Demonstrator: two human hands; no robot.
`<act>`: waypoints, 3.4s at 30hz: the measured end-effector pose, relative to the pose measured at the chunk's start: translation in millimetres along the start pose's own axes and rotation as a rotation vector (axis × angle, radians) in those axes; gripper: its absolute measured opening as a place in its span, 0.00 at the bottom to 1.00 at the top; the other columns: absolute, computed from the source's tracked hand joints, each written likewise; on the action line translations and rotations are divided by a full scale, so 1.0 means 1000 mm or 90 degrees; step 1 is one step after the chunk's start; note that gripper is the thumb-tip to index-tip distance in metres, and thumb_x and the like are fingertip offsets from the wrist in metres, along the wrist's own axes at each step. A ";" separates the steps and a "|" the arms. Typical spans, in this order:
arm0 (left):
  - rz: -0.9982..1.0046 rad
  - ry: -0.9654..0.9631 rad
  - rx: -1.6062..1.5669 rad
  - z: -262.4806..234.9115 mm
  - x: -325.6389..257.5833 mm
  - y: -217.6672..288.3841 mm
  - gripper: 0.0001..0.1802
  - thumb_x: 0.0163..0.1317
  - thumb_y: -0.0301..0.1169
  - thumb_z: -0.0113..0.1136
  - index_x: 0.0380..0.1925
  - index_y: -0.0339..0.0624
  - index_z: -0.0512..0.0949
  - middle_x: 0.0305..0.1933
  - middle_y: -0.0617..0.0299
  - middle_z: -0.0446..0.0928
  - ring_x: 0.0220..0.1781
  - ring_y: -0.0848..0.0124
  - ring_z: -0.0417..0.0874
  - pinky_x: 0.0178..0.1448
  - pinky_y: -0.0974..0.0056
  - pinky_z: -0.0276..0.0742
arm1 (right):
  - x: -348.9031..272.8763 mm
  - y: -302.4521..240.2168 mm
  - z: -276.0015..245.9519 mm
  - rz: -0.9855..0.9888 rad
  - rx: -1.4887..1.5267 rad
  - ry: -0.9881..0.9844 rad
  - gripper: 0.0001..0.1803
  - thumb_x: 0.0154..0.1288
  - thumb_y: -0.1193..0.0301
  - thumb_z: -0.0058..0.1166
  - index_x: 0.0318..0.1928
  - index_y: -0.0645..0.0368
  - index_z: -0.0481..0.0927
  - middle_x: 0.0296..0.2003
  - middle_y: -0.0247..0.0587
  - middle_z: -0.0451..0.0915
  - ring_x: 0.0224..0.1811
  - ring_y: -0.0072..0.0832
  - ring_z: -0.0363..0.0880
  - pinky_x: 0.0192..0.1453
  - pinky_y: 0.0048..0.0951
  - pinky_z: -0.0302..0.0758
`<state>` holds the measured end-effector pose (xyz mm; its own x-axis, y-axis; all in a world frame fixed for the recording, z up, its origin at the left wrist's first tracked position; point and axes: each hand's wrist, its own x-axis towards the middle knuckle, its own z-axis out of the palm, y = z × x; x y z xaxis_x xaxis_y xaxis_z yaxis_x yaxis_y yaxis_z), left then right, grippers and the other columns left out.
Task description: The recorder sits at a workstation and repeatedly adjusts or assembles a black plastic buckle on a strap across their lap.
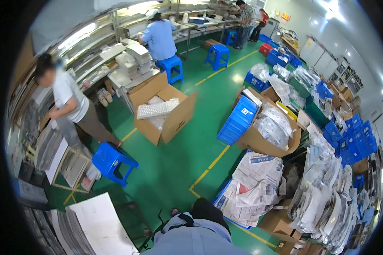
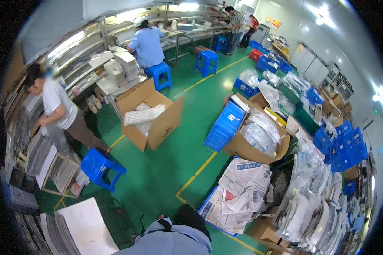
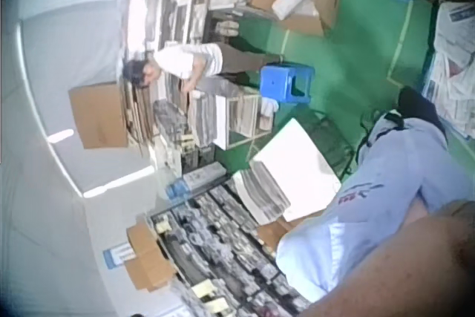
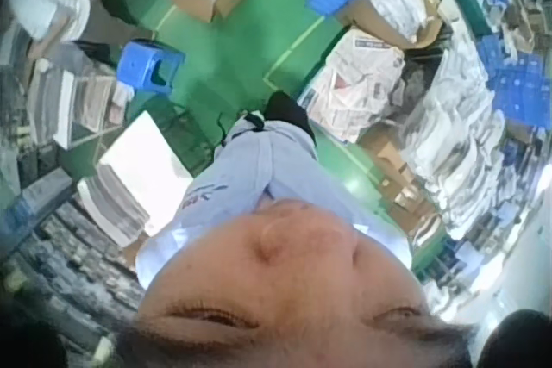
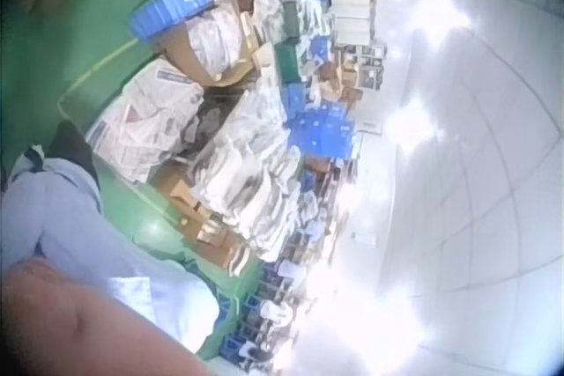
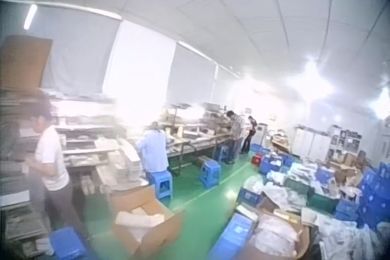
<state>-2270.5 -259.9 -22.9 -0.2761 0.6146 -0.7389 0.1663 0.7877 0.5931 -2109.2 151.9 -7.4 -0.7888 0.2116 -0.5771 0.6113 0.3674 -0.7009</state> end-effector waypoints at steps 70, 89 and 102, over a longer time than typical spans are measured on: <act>0.167 0.285 -0.216 -1.584 1.258 0.737 0.13 0.65 0.33 0.52 0.45 0.38 0.74 0.39 0.47 0.79 0.40 0.58 0.81 0.46 0.59 0.75 | 1.605 -0.738 -1.150 -0.313 -0.443 0.109 0.08 0.58 0.69 0.54 0.30 0.60 0.71 0.28 0.50 0.78 0.28 0.50 0.78 0.32 0.45 0.76; -0.101 0.556 -0.613 -1.848 1.491 0.883 0.10 0.64 0.32 0.54 0.36 0.34 0.75 0.25 0.55 0.75 0.27 0.72 0.74 0.34 0.65 0.71 | 2.046 -0.891 -1.411 -0.413 -0.340 -0.427 0.10 0.57 0.72 0.55 0.39 0.63 0.77 0.33 0.55 0.79 0.36 0.51 0.78 0.42 0.45 0.75; -0.095 0.534 -0.700 -1.999 1.456 0.742 0.10 0.64 0.31 0.52 0.28 0.35 0.72 0.21 0.65 0.68 0.26 0.78 0.66 0.31 0.67 0.65 | 2.154 -1.064 -1.267 -0.475 -0.310 -0.422 0.11 0.53 0.75 0.61 0.37 0.61 0.75 0.32 0.46 0.77 0.33 0.43 0.78 0.36 0.35 0.75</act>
<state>-4441.2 1137.9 -19.5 -0.7691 0.0126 -0.6390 -0.6285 0.1667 0.7597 -4539.7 1364.0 26.0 -0.6694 -0.6835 -0.2912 -0.2080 0.5487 -0.8097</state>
